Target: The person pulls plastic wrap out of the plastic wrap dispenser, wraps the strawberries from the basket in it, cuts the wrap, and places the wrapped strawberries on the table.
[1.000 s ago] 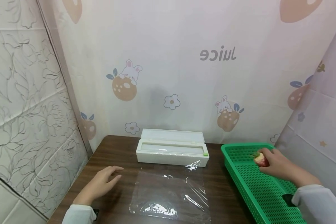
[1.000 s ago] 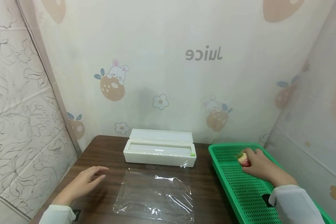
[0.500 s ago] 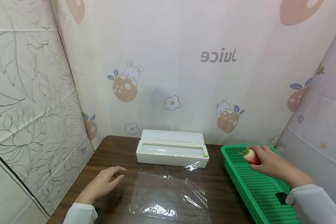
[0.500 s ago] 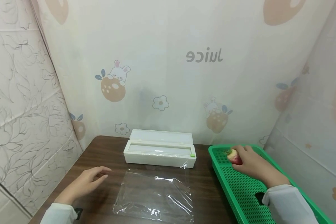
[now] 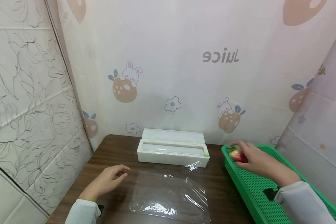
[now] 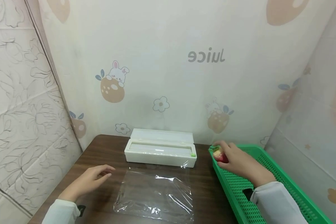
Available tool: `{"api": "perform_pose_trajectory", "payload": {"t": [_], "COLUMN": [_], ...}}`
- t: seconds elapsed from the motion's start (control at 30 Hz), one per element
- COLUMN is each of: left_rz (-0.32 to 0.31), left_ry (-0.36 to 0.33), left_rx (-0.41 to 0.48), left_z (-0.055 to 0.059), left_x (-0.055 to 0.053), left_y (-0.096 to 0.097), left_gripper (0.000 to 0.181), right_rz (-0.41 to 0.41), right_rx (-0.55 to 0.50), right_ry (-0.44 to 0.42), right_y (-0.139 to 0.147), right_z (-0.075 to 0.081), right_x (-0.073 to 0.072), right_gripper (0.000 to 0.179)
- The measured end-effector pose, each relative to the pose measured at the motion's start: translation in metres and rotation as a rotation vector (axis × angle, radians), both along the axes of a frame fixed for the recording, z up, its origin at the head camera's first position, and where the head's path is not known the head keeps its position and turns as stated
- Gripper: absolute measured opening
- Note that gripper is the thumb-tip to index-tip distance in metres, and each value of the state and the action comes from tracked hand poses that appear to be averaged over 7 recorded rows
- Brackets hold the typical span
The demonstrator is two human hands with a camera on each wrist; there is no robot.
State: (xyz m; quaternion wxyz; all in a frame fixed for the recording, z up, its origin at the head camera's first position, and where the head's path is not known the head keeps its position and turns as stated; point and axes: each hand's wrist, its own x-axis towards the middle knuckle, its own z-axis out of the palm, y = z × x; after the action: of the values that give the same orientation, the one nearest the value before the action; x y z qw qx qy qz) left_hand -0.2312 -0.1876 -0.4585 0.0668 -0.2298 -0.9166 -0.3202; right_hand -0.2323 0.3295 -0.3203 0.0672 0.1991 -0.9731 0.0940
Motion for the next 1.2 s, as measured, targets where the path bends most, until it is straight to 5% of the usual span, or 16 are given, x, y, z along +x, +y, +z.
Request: {"api": "perform_pose_trajectory", "payload": {"t": [0.57, 1.2], "left_rz": [-0.082, -0.185], "left_ry": [0.023, 0.021], "left_rx": [0.018, 0.099], "left_z": [-0.012, -0.003], "left_x": [0.000, -0.010], "left_y": [0.021, 0.073], "left_gripper": [0.019, 0.019], "right_rz": [0.056, 0.161], "right_rx": [-0.045, -0.100], "right_ry": [-0.015, -0.069], "right_y": [-0.031, -0.079], "right_z": [-0.030, -0.057], "right_x": [0.004, 0.002], "right_gripper": [0.053, 0.058]}}
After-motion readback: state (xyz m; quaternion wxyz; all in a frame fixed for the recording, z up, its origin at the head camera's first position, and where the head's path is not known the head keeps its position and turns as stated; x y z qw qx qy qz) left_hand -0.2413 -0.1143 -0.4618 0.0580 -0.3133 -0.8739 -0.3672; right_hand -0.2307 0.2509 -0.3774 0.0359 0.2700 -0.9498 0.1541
